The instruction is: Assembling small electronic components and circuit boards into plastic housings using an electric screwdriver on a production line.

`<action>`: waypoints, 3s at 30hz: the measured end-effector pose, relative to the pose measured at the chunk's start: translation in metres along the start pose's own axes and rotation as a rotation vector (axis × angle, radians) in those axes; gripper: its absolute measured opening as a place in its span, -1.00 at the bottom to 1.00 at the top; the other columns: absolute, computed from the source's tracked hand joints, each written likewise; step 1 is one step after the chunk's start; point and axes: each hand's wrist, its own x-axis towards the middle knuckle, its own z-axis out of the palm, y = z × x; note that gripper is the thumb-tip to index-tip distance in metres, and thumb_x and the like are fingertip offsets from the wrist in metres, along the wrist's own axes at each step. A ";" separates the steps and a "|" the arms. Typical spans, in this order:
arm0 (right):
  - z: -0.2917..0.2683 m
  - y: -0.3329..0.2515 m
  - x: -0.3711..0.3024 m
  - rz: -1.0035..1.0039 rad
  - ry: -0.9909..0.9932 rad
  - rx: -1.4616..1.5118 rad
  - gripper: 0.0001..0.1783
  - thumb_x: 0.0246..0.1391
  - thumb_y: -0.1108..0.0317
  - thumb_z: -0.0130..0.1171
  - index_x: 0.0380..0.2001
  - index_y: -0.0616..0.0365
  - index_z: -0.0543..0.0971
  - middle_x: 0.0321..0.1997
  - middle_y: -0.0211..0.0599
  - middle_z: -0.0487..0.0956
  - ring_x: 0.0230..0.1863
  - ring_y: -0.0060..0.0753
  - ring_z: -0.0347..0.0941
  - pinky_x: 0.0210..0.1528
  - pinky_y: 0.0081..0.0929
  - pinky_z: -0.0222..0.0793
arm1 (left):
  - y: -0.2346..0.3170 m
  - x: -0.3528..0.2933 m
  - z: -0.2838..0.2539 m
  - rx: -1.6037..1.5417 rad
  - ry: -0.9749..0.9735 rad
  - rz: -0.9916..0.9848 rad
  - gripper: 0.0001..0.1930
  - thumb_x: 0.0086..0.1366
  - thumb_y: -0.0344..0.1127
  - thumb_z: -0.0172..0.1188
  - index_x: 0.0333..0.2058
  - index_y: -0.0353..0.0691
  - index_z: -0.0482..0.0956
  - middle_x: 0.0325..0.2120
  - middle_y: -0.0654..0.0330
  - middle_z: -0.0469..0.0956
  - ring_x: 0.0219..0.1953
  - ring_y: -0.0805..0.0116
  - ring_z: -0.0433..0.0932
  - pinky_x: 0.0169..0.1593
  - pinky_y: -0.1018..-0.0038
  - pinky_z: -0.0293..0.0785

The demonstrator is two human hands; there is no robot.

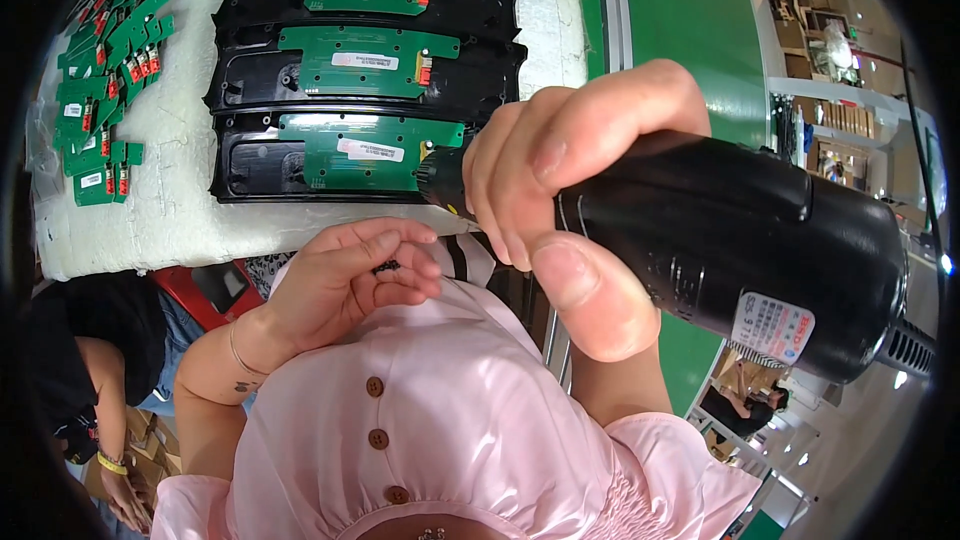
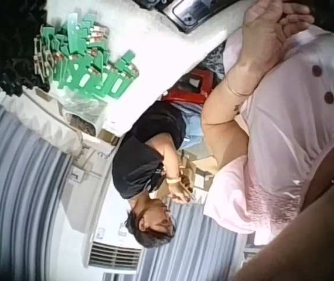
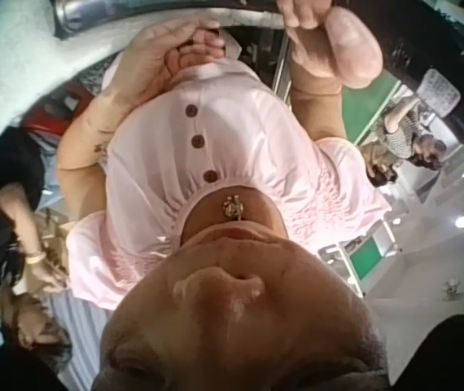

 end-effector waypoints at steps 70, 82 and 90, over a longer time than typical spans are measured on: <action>-0.027 0.008 0.018 -0.051 0.114 -0.069 -0.78 -0.21 0.33 -0.07 -0.43 0.16 0.25 -0.73 -0.50 0.22 -0.72 -0.62 0.11 -0.53 -0.58 0.09 | 0.007 0.020 0.017 -0.189 0.012 0.190 -0.67 0.35 -0.31 -0.28 -0.04 -0.44 0.25 -0.04 -0.09 0.34 0.02 0.19 0.38 0.11 0.41 0.32; -0.049 -0.024 0.044 -0.125 0.041 0.116 -0.73 -0.08 0.33 -0.11 -0.28 0.21 0.33 -0.69 -0.51 0.23 -0.66 -0.61 0.14 -0.44 -0.54 0.12 | 0.022 0.015 0.021 -0.189 0.014 0.163 -0.71 0.32 -0.32 -0.18 -0.12 -0.42 0.33 -0.14 -0.04 0.42 -0.03 0.21 0.40 0.10 0.39 0.31; -0.127 0.010 0.065 0.509 0.444 -0.224 -0.52 -0.06 0.32 0.12 -0.08 0.34 0.30 -0.55 -0.40 0.33 -0.55 -0.59 0.26 -0.48 -0.63 0.25 | 0.107 -0.077 -0.004 -0.190 0.012 0.575 -0.77 0.29 -0.35 -0.13 -0.22 -0.42 0.37 -0.27 0.05 0.45 -0.25 0.33 0.47 -0.12 0.47 0.44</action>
